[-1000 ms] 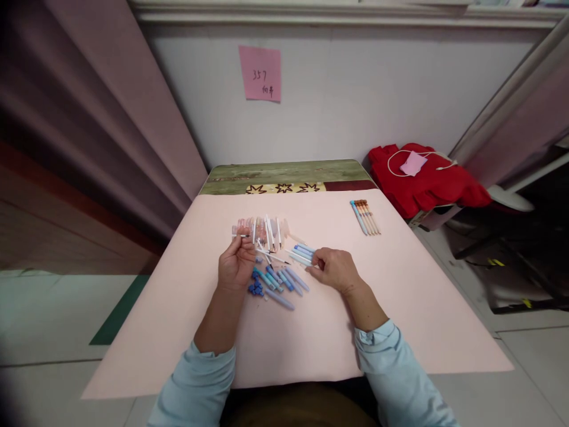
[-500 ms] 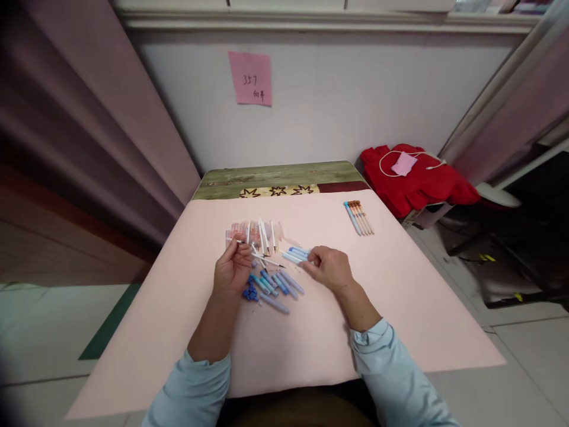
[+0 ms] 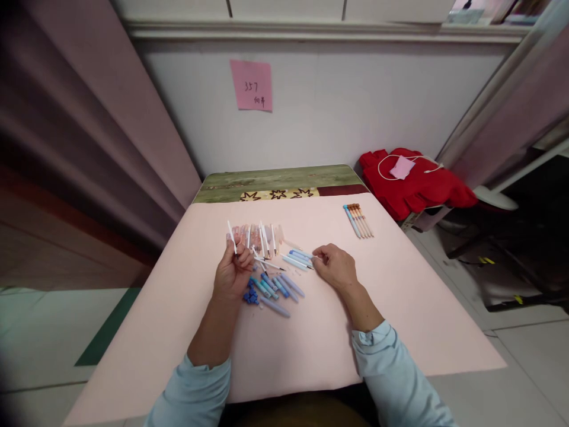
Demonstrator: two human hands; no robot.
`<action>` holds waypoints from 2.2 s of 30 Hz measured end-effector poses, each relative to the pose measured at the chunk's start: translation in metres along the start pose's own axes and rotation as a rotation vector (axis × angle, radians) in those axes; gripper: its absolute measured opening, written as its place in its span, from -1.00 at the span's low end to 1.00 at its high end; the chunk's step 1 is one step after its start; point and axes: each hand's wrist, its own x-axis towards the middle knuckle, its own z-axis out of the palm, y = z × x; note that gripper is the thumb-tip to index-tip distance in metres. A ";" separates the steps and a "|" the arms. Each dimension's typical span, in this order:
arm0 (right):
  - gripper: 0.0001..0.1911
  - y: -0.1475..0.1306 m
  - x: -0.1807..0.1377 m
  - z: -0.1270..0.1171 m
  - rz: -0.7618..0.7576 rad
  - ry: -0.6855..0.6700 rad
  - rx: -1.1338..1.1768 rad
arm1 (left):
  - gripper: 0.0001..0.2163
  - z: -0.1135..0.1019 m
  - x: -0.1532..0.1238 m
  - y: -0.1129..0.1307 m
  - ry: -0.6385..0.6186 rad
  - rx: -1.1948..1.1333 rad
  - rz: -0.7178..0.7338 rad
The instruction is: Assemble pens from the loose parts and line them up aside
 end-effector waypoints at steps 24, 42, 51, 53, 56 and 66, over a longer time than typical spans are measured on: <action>-0.82 -0.004 -0.001 0.003 -0.084 -0.026 0.005 | -0.85 0.002 -0.003 -0.001 0.002 0.018 -0.013; -0.79 -0.010 -0.002 -0.002 0.005 0.097 0.127 | -0.95 -0.003 0.005 0.017 0.123 0.070 0.167; -0.75 -0.005 -0.002 -0.002 0.163 0.202 0.096 | -0.83 0.002 0.000 0.018 0.096 -0.044 0.099; -0.73 -0.005 -0.001 -0.002 0.167 0.210 0.109 | -0.88 0.002 -0.002 0.017 0.036 -0.035 0.095; -0.72 -0.004 -0.001 -0.001 0.184 0.213 0.113 | -0.93 0.001 -0.003 0.016 -0.019 -0.007 0.108; -0.68 0.001 -0.001 0.003 0.187 0.237 0.112 | -0.89 0.001 -0.004 0.013 -0.038 0.010 0.115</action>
